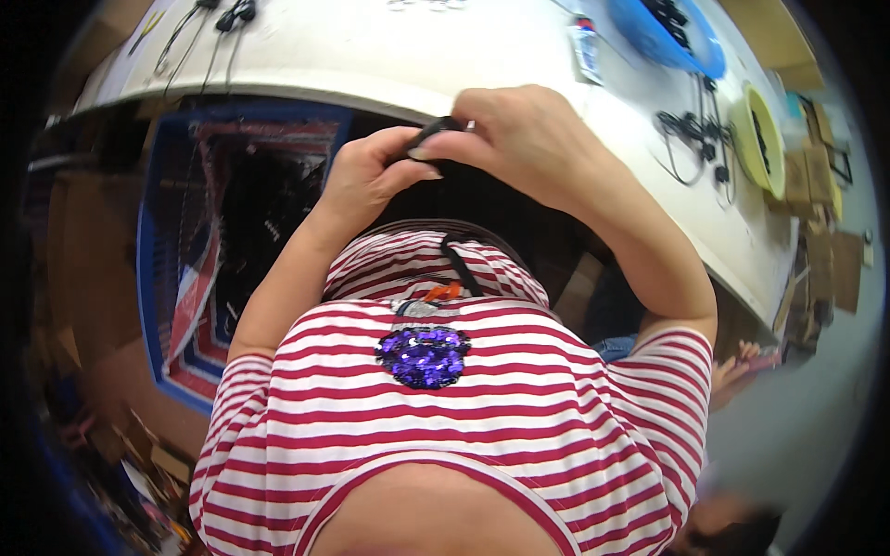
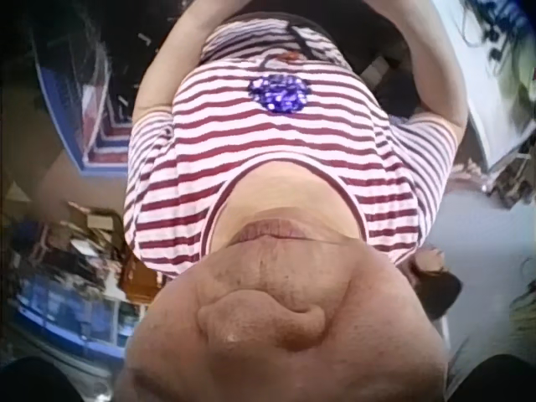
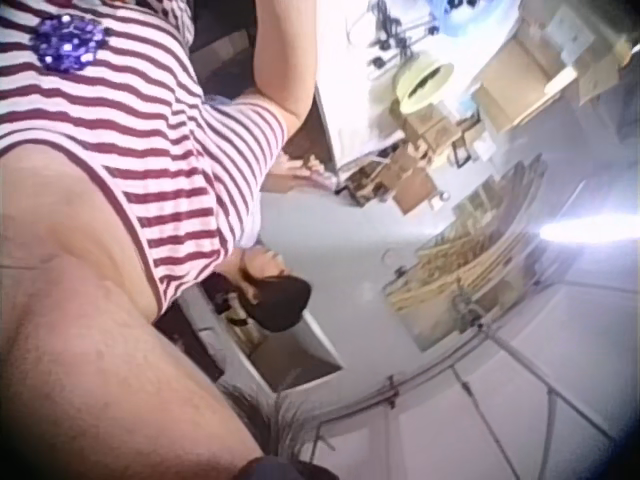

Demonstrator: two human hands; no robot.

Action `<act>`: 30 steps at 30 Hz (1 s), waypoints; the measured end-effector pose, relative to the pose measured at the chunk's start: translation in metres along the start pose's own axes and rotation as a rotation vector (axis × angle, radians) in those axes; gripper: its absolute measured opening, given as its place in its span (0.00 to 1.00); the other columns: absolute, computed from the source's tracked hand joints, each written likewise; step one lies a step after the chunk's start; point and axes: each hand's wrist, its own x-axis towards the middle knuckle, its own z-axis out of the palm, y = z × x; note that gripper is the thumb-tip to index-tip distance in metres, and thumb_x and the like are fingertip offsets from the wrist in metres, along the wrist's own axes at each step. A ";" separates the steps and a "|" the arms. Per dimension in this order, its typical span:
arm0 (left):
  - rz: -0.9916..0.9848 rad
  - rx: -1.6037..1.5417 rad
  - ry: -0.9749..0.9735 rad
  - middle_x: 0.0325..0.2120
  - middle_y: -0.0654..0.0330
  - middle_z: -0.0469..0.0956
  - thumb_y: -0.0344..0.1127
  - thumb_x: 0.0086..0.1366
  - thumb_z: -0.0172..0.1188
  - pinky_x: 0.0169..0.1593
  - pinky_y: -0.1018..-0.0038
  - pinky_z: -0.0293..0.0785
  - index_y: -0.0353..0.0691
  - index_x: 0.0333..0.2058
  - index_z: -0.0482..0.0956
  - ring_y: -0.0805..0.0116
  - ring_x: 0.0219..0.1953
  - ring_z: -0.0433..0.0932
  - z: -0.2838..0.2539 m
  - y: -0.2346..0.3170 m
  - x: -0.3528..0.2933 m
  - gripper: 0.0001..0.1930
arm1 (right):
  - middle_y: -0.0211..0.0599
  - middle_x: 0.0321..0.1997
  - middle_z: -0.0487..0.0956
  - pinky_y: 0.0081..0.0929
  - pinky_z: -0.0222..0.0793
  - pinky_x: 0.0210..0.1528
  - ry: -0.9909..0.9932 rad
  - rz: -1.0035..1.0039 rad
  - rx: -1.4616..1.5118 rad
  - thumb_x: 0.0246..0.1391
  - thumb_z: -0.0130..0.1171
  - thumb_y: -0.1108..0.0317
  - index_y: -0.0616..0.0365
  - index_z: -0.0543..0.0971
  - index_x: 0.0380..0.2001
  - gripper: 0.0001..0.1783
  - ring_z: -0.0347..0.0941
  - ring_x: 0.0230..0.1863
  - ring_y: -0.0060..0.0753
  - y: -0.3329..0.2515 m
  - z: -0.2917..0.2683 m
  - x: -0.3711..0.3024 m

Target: The person assembles small electronic components at a workbench. They repeatedly pick up a black cylindrical device, apply glue from a tube into its opening, insert a small metal ring, and then attach a black plastic cap. The person handles the components one at a time, placing finished units on the table.

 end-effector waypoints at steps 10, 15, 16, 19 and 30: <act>-0.056 -0.023 0.055 0.21 0.71 0.71 0.28 0.53 0.56 0.25 0.85 0.59 0.31 0.37 0.75 0.84 0.21 0.64 0.013 0.009 0.005 0.12 | 0.46 0.23 0.75 0.34 0.68 0.30 0.038 -0.106 0.021 0.45 0.58 0.51 0.62 0.74 0.27 0.21 0.73 0.27 0.46 0.013 -0.005 -0.009; -0.059 -0.089 -0.017 0.28 0.65 0.76 0.25 0.55 0.56 0.36 0.83 0.70 0.31 0.38 0.74 0.79 0.30 0.73 0.013 0.000 0.006 0.11 | 0.47 0.20 0.74 0.36 0.68 0.30 0.098 -0.128 0.057 0.47 0.55 0.49 0.62 0.74 0.23 0.23 0.73 0.26 0.48 0.016 -0.009 -0.019; -0.026 -0.068 -0.004 0.29 0.65 0.76 0.24 0.55 0.56 0.36 0.83 0.69 0.31 0.38 0.74 0.79 0.30 0.73 0.017 0.001 0.007 0.11 | 0.47 0.20 0.74 0.37 0.68 0.30 0.025 -0.055 -0.006 0.47 0.55 0.49 0.62 0.74 0.23 0.23 0.73 0.26 0.49 0.015 -0.014 -0.021; 0.001 -0.141 -0.005 0.28 0.64 0.76 0.24 0.56 0.55 0.36 0.83 0.70 0.31 0.38 0.74 0.79 0.31 0.73 0.023 0.009 0.012 0.10 | 0.47 0.18 0.74 0.38 0.68 0.29 0.301 -0.266 0.147 0.47 0.53 0.47 0.62 0.74 0.21 0.25 0.73 0.24 0.50 0.028 0.003 -0.026; 0.087 -0.890 0.126 0.16 0.68 0.61 0.41 0.64 0.50 0.23 0.83 0.54 0.33 0.40 0.68 0.82 0.18 0.57 0.021 0.029 0.028 0.15 | 0.45 0.31 0.75 0.30 0.67 0.37 0.301 -0.120 0.521 0.51 0.53 0.55 0.62 0.72 0.37 0.20 0.73 0.34 0.40 0.022 0.035 -0.029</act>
